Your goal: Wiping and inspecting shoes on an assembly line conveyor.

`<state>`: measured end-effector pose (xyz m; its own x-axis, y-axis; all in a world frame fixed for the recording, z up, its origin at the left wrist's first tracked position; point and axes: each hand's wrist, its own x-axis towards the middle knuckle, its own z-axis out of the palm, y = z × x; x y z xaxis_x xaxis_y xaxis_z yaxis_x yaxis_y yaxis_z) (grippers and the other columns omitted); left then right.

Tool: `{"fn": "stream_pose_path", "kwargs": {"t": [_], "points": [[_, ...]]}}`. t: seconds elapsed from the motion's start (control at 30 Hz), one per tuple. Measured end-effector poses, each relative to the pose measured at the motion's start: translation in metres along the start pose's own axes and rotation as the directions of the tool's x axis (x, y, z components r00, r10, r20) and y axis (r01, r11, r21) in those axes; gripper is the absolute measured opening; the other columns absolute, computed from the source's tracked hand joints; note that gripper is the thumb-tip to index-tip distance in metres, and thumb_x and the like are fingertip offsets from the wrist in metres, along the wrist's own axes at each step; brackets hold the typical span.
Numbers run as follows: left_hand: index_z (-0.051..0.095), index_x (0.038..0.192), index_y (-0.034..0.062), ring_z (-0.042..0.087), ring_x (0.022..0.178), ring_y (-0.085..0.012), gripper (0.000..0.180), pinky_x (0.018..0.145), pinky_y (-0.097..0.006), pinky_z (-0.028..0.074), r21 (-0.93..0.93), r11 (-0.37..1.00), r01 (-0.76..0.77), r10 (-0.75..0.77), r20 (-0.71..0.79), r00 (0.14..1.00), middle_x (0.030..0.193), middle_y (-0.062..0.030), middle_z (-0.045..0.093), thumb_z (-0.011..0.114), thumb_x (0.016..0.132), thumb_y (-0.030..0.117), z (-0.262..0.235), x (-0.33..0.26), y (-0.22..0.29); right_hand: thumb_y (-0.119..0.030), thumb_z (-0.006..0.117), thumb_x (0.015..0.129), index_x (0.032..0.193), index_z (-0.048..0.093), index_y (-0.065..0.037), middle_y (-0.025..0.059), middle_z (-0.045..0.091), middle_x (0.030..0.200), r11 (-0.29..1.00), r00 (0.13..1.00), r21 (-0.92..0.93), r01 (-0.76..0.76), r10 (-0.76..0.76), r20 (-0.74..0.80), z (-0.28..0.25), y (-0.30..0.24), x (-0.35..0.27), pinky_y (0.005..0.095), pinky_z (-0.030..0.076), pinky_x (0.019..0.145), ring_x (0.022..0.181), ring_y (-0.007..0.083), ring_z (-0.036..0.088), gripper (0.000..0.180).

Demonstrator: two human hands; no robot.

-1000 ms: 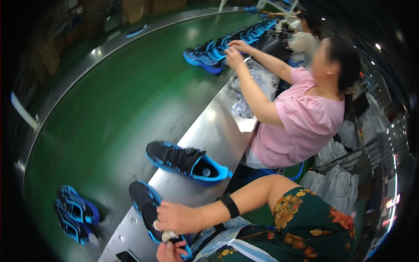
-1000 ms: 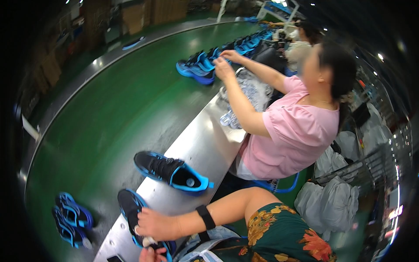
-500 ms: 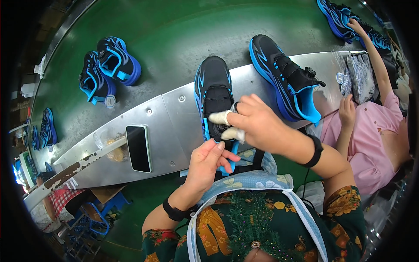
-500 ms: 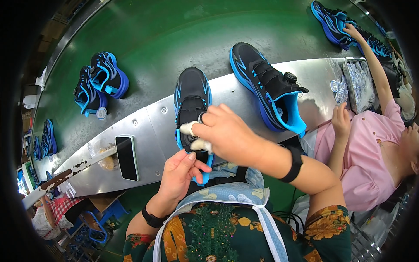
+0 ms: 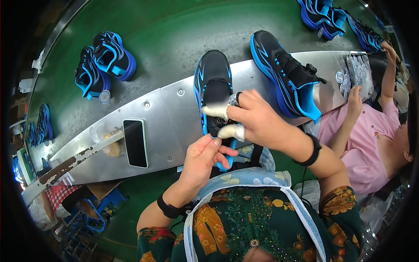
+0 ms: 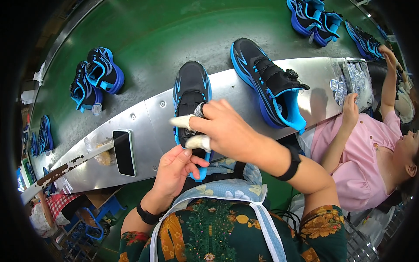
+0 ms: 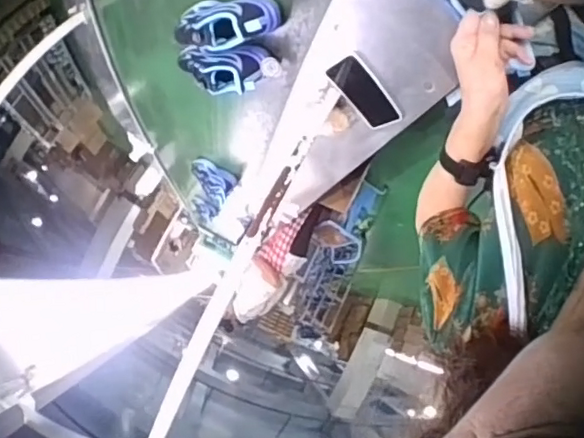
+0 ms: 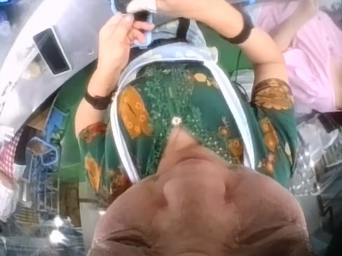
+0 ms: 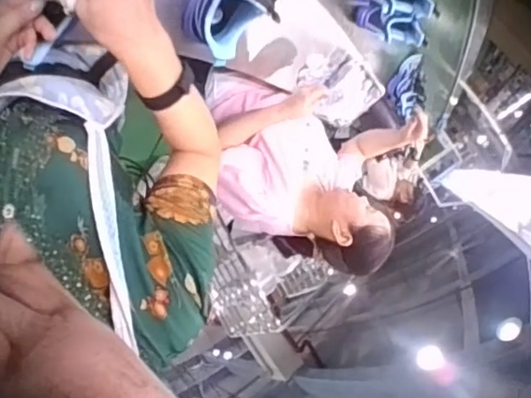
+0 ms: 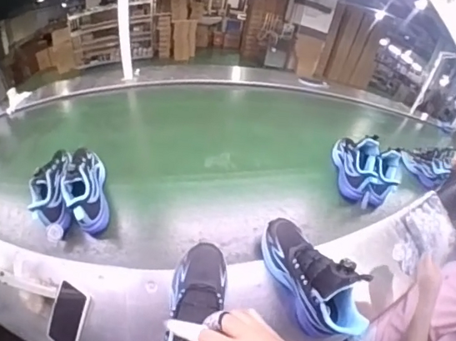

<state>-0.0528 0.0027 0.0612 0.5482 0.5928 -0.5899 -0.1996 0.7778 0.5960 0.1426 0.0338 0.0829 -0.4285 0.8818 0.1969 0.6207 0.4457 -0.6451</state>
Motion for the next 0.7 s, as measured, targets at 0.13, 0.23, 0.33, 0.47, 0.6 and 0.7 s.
{"fn": "stream_pose_path", "kwargs": {"t": [0.13, 0.23, 0.33, 0.47, 0.6, 0.7], "points": [[0.056, 0.104, -0.0007, 0.059, 0.061, -0.0126, 0.026, 0.061, -0.024, 0.048, 0.023, 1.000, 0.005, -0.005, -0.006, 1.000, 0.090, -0.0171, 0.068, 0.043, 0.101, 0.022, 0.002, 0.001, -0.006, -0.030, 0.074, 0.071, 0.111, 0.066, -0.010, 0.0051, 0.044, 0.071, 0.979, 0.995, -0.186, 0.079, -0.090, -0.052, 0.009, 0.011, -0.006, 0.0349, 0.037, 0.069, 0.069, 0.0237, 0.045, 0.046], [0.055, 0.104, -0.0001, 0.059, 0.061, -0.0120, 0.026, 0.061, -0.023, 0.047, 0.020, 1.000, 0.001, -0.001, -0.010, 1.000, 0.091, -0.0166, 0.068, 0.043, 0.100, 0.022, 0.004, 0.002, -0.005, -0.032, 0.074, 0.070, 0.106, 0.067, -0.007, 0.0053, 0.042, 0.068, 0.972, 0.981, -0.233, 0.032, -0.075, -0.177, 0.014, 0.004, -0.008, 0.0364, 0.036, 0.069, 0.068, 0.0243, 0.044, 0.044], [0.056, 0.103, 0.0006, 0.059, 0.061, -0.0114, 0.025, 0.060, -0.022, 0.046, -0.015, 1.000, 0.005, -0.005, 0.003, 1.000, 0.090, -0.0160, 0.068, 0.043, 0.100, 0.022, 0.003, 0.002, -0.004, -0.031, 0.074, 0.071, 0.104, 0.067, -0.007, 0.0056, 0.042, 0.068, 0.988, 0.993, -0.154, 0.010, -0.027, -0.112, 0.001, 0.008, -0.004, 0.0364, 0.035, 0.071, 0.068, 0.0246, 0.044, 0.042], [0.056, 0.103, 0.0008, 0.060, 0.062, -0.0115, 0.025, 0.060, -0.022, 0.045, -0.011, 1.000, -0.006, 0.005, -0.017, 1.000, 0.091, -0.0159, 0.068, 0.044, 0.100, 0.022, 0.006, 0.003, -0.007, -0.029, 0.075, 0.070, 0.101, 0.067, -0.008, 0.0058, 0.043, 0.068, 0.995, 0.997, -0.084, 0.063, -0.065, -0.033, 0.006, 0.008, -0.003, 0.0358, 0.036, 0.071, 0.069, 0.0248, 0.045, 0.039], [0.056, 0.103, 0.0011, 0.060, 0.062, -0.0115, 0.025, 0.059, -0.022, 0.045, -0.015, 1.000, -0.016, 0.016, -0.033, 0.999, 0.090, -0.0160, 0.068, 0.044, 0.100, 0.023, 0.005, 0.004, -0.009, -0.026, 0.075, 0.072, 0.113, 0.067, -0.014, 0.0058, 0.045, 0.069, 0.977, 0.984, -0.210, -0.029, -0.009, -0.181, 0.004, 0.000, -0.004, 0.0366, 0.037, 0.072, 0.069, 0.0255, 0.045, 0.043], [0.056, 0.104, 0.0014, 0.060, 0.062, -0.0114, 0.025, 0.059, -0.022, 0.045, -0.039, 0.999, -0.015, 0.015, -0.006, 1.000, 0.090, -0.0162, 0.068, 0.044, 0.101, 0.023, 0.002, 0.003, -0.010, -0.028, 0.075, 0.071, 0.106, 0.067, -0.008, 0.0072, 0.046, 0.070, 0.953, 0.981, 0.262, -0.150, 0.109, 0.162, -0.009, 0.010, 0.001, 0.0369, 0.039, 0.073, 0.069, 0.0271, 0.046, 0.041]]}}
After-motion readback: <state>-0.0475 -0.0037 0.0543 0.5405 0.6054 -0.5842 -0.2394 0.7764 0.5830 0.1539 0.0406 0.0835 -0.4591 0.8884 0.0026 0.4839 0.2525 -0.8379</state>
